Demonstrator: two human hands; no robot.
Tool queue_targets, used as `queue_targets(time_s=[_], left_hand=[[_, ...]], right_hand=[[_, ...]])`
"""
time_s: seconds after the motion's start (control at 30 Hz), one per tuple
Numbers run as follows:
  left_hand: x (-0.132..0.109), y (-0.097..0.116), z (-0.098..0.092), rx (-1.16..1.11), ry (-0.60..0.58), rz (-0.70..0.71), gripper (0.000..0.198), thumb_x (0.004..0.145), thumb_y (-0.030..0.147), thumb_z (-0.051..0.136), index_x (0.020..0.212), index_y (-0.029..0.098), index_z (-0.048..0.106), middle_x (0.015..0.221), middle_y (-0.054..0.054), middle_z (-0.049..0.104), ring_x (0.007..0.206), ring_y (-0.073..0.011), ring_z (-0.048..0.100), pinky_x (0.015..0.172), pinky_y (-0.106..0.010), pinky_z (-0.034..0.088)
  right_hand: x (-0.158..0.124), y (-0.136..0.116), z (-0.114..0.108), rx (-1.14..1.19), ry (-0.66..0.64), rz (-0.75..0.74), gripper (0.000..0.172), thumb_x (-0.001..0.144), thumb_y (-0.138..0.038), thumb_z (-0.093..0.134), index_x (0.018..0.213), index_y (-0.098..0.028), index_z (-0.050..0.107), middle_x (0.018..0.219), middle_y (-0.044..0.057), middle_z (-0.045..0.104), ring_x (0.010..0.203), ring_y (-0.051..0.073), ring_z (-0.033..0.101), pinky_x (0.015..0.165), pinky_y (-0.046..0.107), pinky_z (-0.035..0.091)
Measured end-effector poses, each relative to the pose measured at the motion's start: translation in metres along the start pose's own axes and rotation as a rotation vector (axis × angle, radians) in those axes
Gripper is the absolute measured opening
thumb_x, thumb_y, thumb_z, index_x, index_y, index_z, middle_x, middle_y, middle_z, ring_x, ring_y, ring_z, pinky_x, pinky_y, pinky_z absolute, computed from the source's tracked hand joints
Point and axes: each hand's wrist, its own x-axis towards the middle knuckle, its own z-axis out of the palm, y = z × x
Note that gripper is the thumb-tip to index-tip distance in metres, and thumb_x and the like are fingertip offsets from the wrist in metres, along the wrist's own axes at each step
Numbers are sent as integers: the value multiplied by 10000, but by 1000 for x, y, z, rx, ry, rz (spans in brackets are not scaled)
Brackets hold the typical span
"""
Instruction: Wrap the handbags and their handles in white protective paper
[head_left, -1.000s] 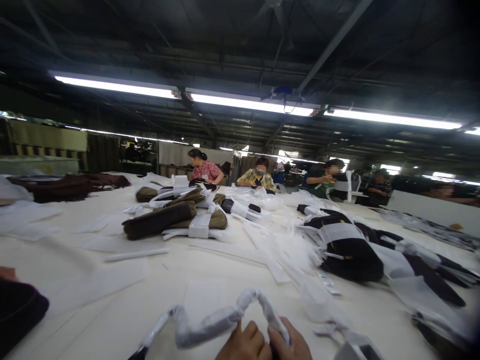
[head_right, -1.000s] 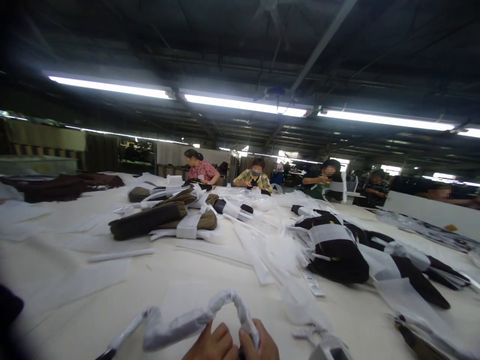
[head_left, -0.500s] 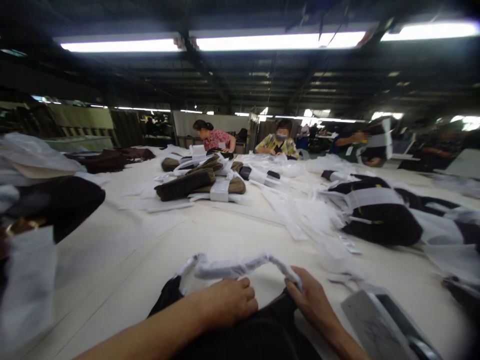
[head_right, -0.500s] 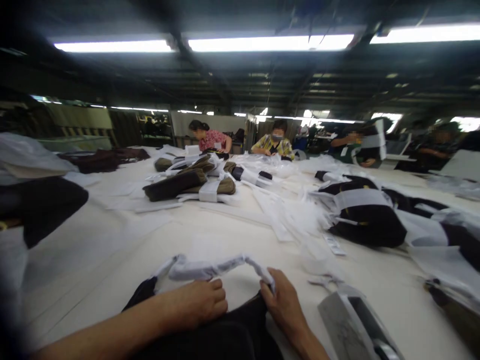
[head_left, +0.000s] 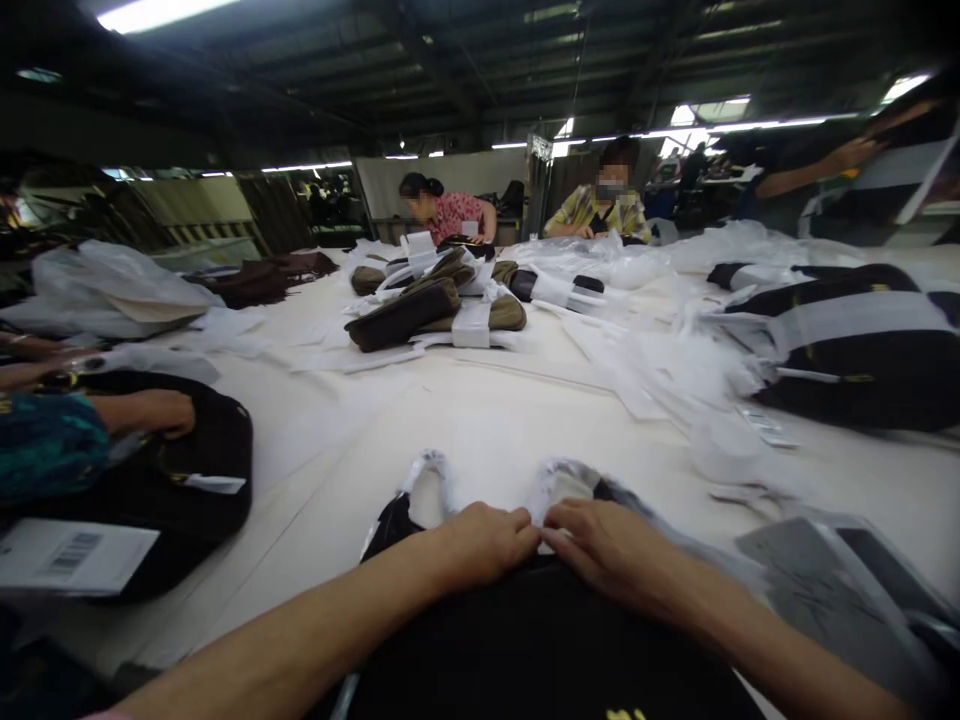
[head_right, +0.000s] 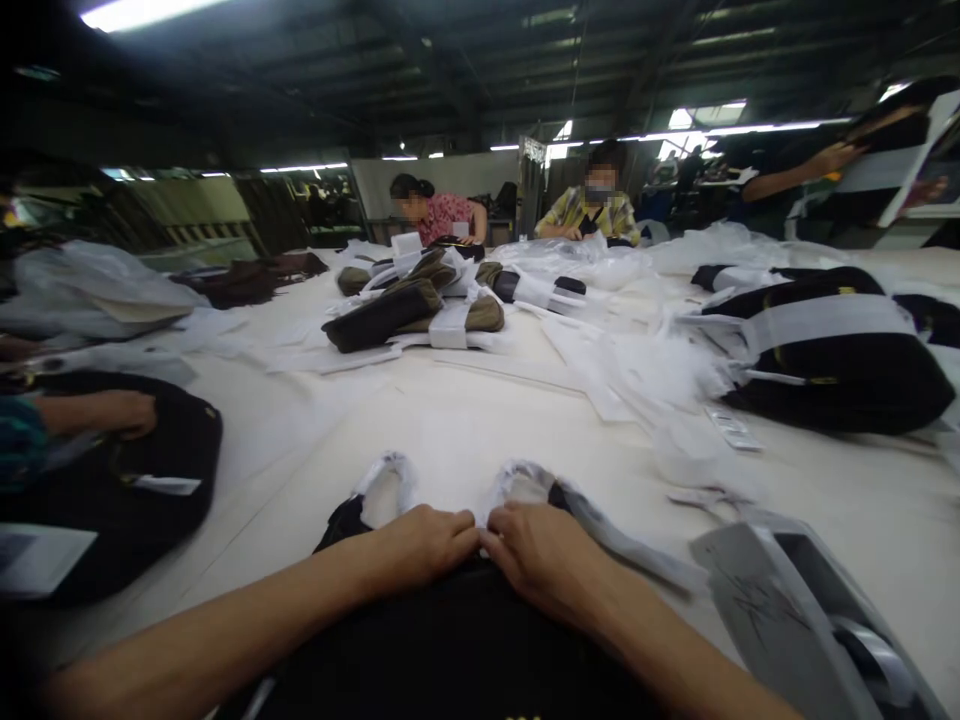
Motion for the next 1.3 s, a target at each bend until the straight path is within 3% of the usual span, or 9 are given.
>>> queue_targets(time_s=[0.1, 0.3, 0.47, 0.63, 0.77, 0.93, 1.07, 1.3], left_hand=[[-1, 0, -2, -17, 27, 35, 79, 840, 176, 449, 913, 168, 479, 865, -24, 588, 634, -150, 560, 459, -250, 398], [-24, -19, -15, 10, 91, 227, 16, 833, 182, 497, 846, 186, 505, 791, -12, 592, 692, -156, 524, 589, -287, 425], [-40, -30, -13, 14, 55, 233, 45, 849, 192, 473, 859, 187, 517, 762, -4, 581, 656, -154, 507, 586, -302, 407], [-26, -21, -12, 24, 89, 185, 98, 864, 213, 440, 902, 186, 526, 851, -42, 578, 717, -167, 530, 619, -302, 416], [-9, -11, -17, -101, -32, 128, 85, 837, 217, 476, 895, 197, 535, 795, -21, 579, 606, -155, 552, 508, -260, 398], [-11, -15, -25, -442, -163, -18, 169, 870, 235, 416, 934, 204, 569, 817, -21, 626, 715, -143, 597, 633, -223, 437], [-5, -19, -34, -449, -251, -66, 172, 846, 235, 436, 869, 195, 601, 796, -36, 648, 772, -180, 594, 676, -255, 429], [7, -18, -44, -606, -491, -129, 259, 855, 268, 371, 873, 140, 596, 827, -73, 655, 682, -156, 579, 553, -218, 396]], right_hand=[[2, -7, 16, 29, -201, -72, 417, 927, -329, 235, 741, -171, 573, 668, 42, 634, 604, 152, 590, 564, 254, 373], [-4, -2, 27, -123, -268, -197, 427, 916, -438, 232, 785, -181, 547, 699, 39, 641, 595, 169, 594, 510, 274, 291], [2, -6, 20, -149, -304, -287, 457, 924, -436, 200, 776, -177, 545, 685, 40, 632, 581, 162, 581, 502, 290, 253], [4, -3, 23, -164, -311, -281, 417, 929, -393, 219, 788, -179, 547, 683, 37, 628, 562, 166, 574, 492, 301, 223], [2, 0, 25, -167, -298, -270, 409, 926, -384, 233, 776, -175, 551, 674, 39, 623, 548, 165, 567, 487, 301, 213], [-1, 4, 28, -88, -283, -237, 412, 925, -393, 239, 767, -175, 550, 679, 41, 624, 561, 156, 567, 493, 294, 221], [-3, 6, 32, -52, -252, -230, 394, 918, -389, 275, 735, -172, 549, 647, 39, 616, 530, 140, 546, 487, 288, 217], [-4, 5, 31, -60, -238, -213, 401, 921, -386, 264, 740, -174, 553, 636, 38, 613, 514, 144, 549, 475, 292, 202]])
